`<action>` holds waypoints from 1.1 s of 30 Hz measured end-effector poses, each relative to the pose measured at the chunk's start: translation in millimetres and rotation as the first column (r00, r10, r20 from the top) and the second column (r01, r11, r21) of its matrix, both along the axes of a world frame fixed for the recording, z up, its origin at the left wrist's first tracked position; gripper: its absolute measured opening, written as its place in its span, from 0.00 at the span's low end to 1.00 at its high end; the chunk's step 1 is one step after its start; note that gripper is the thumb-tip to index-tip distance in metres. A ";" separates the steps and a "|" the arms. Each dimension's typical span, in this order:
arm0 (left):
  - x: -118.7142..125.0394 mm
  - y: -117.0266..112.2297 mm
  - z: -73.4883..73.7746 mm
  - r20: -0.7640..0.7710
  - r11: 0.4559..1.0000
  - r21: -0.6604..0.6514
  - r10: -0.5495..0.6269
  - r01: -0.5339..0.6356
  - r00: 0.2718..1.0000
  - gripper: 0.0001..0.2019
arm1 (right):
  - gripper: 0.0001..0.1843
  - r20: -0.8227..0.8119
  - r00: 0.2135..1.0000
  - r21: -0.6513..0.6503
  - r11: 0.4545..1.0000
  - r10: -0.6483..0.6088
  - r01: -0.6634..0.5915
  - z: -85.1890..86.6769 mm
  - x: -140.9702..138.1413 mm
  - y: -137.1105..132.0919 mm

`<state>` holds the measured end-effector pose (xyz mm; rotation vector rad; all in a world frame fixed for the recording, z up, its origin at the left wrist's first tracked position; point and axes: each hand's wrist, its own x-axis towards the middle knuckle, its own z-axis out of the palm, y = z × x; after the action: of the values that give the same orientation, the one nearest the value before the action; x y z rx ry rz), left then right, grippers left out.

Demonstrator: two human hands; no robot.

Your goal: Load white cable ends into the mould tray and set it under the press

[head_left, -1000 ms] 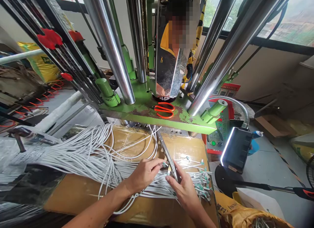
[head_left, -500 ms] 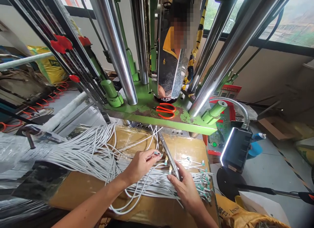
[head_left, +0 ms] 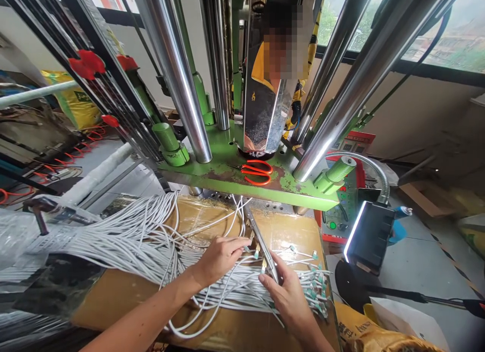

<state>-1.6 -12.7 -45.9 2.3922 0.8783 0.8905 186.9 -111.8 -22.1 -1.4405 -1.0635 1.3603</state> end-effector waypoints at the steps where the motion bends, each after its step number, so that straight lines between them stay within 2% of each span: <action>1: 0.0 0.5 -0.9 -0.001 1.000 0.001 -0.002 0.002 1.000 0.18 | 0.29 0.004 1.000 0.001 1.000 0.004 -0.004 -0.5 -0.3 0.0; 5: 4.1 2.0 -0.3 0.015 0.997 -0.079 0.015 -0.014 1.000 0.17 | 0.29 0.025 0.999 0.021 0.999 0.030 -0.031 1.0 -0.5 0.6; 8: 10.2 0.7 5.6 0.052 0.955 -0.273 0.139 -0.120 0.989 0.10 | 0.30 0.034 0.999 0.011 0.999 0.039 -0.039 4.7 4.0 0.5; 10: 13.1 -1.4 11.7 0.107 0.868 -0.464 0.252 -0.176 0.962 0.09 | 0.30 0.074 0.997 -0.015 1.000 0.014 -0.013 6.9 9.6 -0.6; 11: 13.7 -2.4 15.0 0.152 0.809 -0.567 0.290 -0.156 0.945 0.11 | 0.30 0.100 0.995 -0.021 1.000 -0.001 0.003 7.4 12.7 -1.5; 13: 13.1 -3.3 21.9 0.273 0.677 -0.736 0.326 -0.022 0.905 0.14 | 0.30 0.142 0.990 -0.021 0.999 -0.023 0.026 7.2 18.1 -3.4; 16: 10.4 0.4 31.1 0.442 0.512 -0.831 0.368 0.219 0.818 0.13 | 0.32 0.167 0.986 -0.043 0.998 -0.028 0.035 4.3 22.1 -5.6; 18: 8.9 6.5 35.1 0.492 0.460 -0.837 0.395 0.296 0.776 0.13 | 0.33 0.175 0.984 -0.063 0.997 -0.024 0.036 2.9 21.9 -6.1; 19: 8.5 10.1 36.1 0.495 0.458 -0.837 0.395 0.301 0.774 0.13 | 0.34 0.181 0.983 -0.068 0.997 -0.026 0.039 2.8 21.4 -6.1; 20: 8.5 13.6 36.1 0.474 0.475 -0.837 0.378 0.273 0.796 0.13 | 0.34 0.189 0.982 -0.070 0.997 -0.027 0.041 3.0 20.9 -6.0; 21: 8.8 16.6 35.1 0.425 0.518 -0.830 0.348 0.206 0.836 0.13 | 0.34 0.198 0.980 -0.069 0.996 -0.033 0.047 3.4 20.4 -6.0; 23: 10.5 20.3 29.9 0.275 0.673 -0.740 0.284 0.013 0.919 0.11 | 0.33 0.207 0.977 -0.068 0.996 -0.045 0.061 4.1 19.7 -5.9; 25: 13.5 20.6 21.5 0.139 0.840 -0.529 0.226 -0.120 0.964 0.07 | 0.32 0.195 0.980 -0.058 0.996 -0.051 0.063 3.7 19.6 -5.9; 27: 17.0 19.0 12.2 0.072 0.949 -0.284 0.163 -0.136 0.984 0.08 | 0.32 0.177 0.983 -0.055 0.997 -0.049 0.059 1.7 19.6 -6.0; 29: 19.6 17.8 4.5 0.015 0.991 -0.083 0.103 -0.101 0.995 0.10 | 0.31 0.176 0.983 -0.054 0.997 -0.050 0.060 -1.5 19.8 -5.9; 33: 21.5 18.8 -3.1 -0.076 0.985 0.162 0.068 -0.055 0.995 0.10 | 0.31 0.196 0.980 -0.051 0.997 -0.046 0.057 -7.2 20.7 -4.7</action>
<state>19.9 6.0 -49.0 2.5669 0.9489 0.9251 207.6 -116.5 -29.2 -1.6582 -1.1108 1.2403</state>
